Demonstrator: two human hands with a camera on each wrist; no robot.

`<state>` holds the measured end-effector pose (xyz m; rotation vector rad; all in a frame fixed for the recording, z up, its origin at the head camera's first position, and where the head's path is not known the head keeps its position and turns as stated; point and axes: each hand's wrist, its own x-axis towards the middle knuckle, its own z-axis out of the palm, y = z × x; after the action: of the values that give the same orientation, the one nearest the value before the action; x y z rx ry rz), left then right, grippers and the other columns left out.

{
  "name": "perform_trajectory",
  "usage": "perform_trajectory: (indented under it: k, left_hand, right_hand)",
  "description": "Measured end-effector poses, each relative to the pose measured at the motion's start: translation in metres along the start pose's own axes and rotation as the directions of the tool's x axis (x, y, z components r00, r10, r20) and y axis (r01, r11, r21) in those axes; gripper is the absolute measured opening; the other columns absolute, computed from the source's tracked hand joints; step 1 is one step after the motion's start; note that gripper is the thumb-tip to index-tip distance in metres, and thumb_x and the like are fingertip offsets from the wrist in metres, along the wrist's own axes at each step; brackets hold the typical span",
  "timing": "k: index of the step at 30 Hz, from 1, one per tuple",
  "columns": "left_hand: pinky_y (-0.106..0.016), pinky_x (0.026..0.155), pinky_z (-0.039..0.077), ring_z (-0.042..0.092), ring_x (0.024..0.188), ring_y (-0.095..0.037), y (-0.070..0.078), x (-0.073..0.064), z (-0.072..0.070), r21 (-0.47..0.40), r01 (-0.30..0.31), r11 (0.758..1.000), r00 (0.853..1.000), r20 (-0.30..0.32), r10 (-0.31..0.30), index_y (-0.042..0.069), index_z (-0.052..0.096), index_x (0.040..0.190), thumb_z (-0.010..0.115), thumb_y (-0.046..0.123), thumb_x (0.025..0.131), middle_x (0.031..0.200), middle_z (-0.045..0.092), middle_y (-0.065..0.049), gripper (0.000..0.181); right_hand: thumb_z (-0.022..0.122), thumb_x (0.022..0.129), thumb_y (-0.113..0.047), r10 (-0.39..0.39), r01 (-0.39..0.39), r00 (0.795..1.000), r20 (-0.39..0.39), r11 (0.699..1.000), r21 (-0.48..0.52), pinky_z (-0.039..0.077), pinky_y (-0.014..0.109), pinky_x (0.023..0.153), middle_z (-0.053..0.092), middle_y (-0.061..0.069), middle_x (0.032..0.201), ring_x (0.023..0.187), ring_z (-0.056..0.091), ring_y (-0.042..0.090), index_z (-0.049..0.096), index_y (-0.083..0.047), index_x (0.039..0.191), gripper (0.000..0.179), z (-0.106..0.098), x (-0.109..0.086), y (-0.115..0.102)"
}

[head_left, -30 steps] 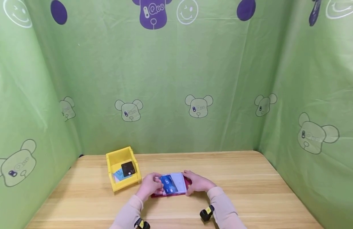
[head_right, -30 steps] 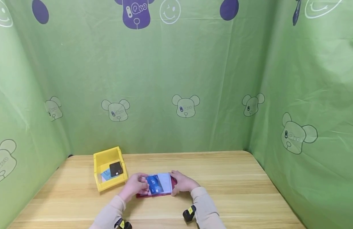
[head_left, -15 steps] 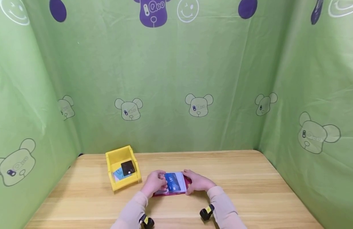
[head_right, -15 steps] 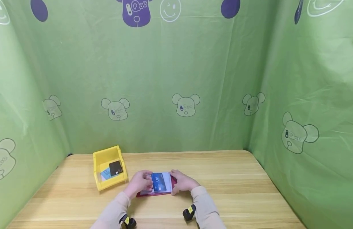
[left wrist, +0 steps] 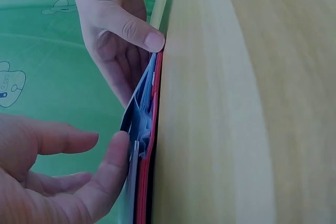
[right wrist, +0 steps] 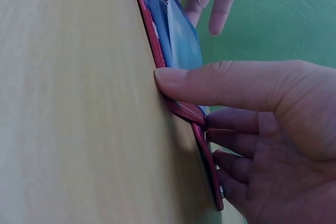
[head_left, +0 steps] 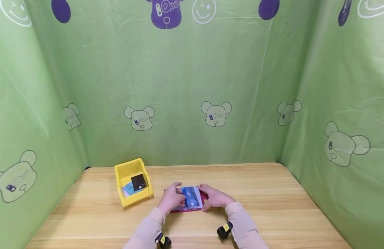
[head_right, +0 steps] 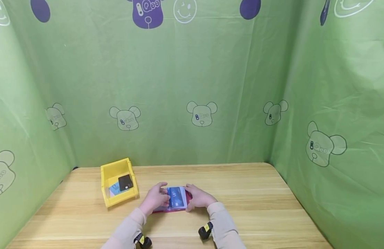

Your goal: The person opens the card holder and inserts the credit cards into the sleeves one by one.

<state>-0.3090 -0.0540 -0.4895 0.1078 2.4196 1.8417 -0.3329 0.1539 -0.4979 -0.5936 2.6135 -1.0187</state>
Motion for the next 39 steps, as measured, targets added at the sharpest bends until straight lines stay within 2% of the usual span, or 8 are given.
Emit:
perform_trajectory:
  k: [4,12,18,24,28,32,35,39]
  left_hand:
    - [-0.035,0.056,0.061,0.064,0.061,-0.020,0.000,-0.001,-0.001,-0.007,-0.015,1.000,1.000,-0.006,0.015,-0.010,0.039,0.139,0.058,-0.015,0.076,0.114,0.056,-0.030,0.066]
    - [-0.033,0.056,0.061,0.065,0.065,-0.020,0.003,-0.002,-0.002,0.025,-0.003,1.000,1.000,0.005,0.002,-0.008,0.041,0.139,0.060,-0.011,0.077,0.115,0.057,-0.027,0.064]
    - [-0.032,0.054,0.059,0.064,0.066,-0.020,0.003,-0.002,-0.001,0.098,-0.017,0.995,0.999,0.031,0.014,-0.007,0.043,0.138,0.063,-0.005,0.082,0.116,0.058,-0.028,0.060]
    - [-0.029,0.052,0.058,0.064,0.062,-0.020,0.010,-0.005,0.002,0.214,-0.042,0.976,0.999,0.023,0.038,-0.007,0.047,0.135,0.063,-0.003,0.084,0.113,0.061,-0.029,0.054]
    - [-0.030,0.051,0.057,0.064,0.060,-0.019,0.015,-0.005,0.005,0.334,-0.065,0.940,0.998,0.016,0.064,-0.008,0.054,0.128,0.064,0.000,0.085,0.103,0.065,-0.024,0.045]
    - [-0.041,0.071,0.060,0.067,0.078,-0.026,0.019,-0.004,0.009,0.494,-0.123,0.861,0.990,0.007,0.138,-0.010,0.060,0.119,0.067,0.004,0.083,0.105,0.068,-0.024,0.039]
    - [-0.047,0.086,0.057,0.066,0.094,-0.032,0.021,-0.003,0.011,0.569,-0.137,0.811,0.986,-0.002,0.168,-0.009,0.062,0.116,0.068,0.008,0.083,0.110,0.068,-0.026,0.038]
    - [-0.048,0.086,0.057,0.067,0.096,-0.036,0.022,0.001,0.015,0.609,-0.133,0.782,0.983,-0.020,0.182,-0.009,0.062,0.114,0.069,0.015,0.086,0.107,0.069,-0.027,0.038]
  right_hand:
    - [0.081,0.063,-0.009,0.000,0.000,1.000,-0.002,1.000,0.001,0.022,0.062,0.119,0.030,0.022,0.157,0.145,0.023,0.046,0.040,0.000,0.146,0.093,0.000,0.000,-0.001]
    - [0.081,0.063,-0.009,0.001,-0.001,1.000,-0.001,1.000,0.009,0.022,0.061,0.119,0.030,0.021,0.157,0.145,0.024,0.046,0.041,0.000,0.146,0.092,0.001,0.001,-0.001]
    - [0.082,0.064,-0.009,-0.002,0.002,1.000,0.003,1.000,0.007,0.023,0.062,0.118,0.031,0.022,0.157,0.145,0.024,0.046,0.041,0.000,0.145,0.092,0.002,-0.001,-0.001]
    - [0.082,0.064,-0.008,0.003,-0.003,1.000,0.005,1.000,0.012,0.023,0.062,0.118,0.030,0.022,0.157,0.145,0.024,0.046,0.041,0.000,0.145,0.091,0.002,-0.002,-0.002]
    - [0.081,0.063,-0.007,-0.002,0.002,1.000,0.001,1.000,0.014,0.022,0.062,0.118,0.030,0.022,0.157,0.145,0.023,0.046,0.040,0.001,0.146,0.093,0.002,-0.003,-0.001]
    - [0.081,0.061,-0.006,-0.009,0.009,1.000,-0.004,1.000,0.019,0.021,0.062,0.119,0.030,0.023,0.156,0.145,0.022,0.046,0.040,0.002,0.145,0.094,0.001,-0.002,0.000]
    - [0.081,0.061,-0.006,-0.010,0.010,1.000,-0.002,1.000,0.022,0.021,0.062,0.119,0.030,0.023,0.156,0.146,0.021,0.047,0.040,0.002,0.146,0.095,0.001,-0.001,0.002]
    - [0.081,0.061,-0.006,-0.012,0.012,1.000,-0.002,1.000,0.025,0.021,0.063,0.118,0.030,0.023,0.157,0.145,0.021,0.047,0.040,0.002,0.146,0.095,0.001,-0.001,0.003]
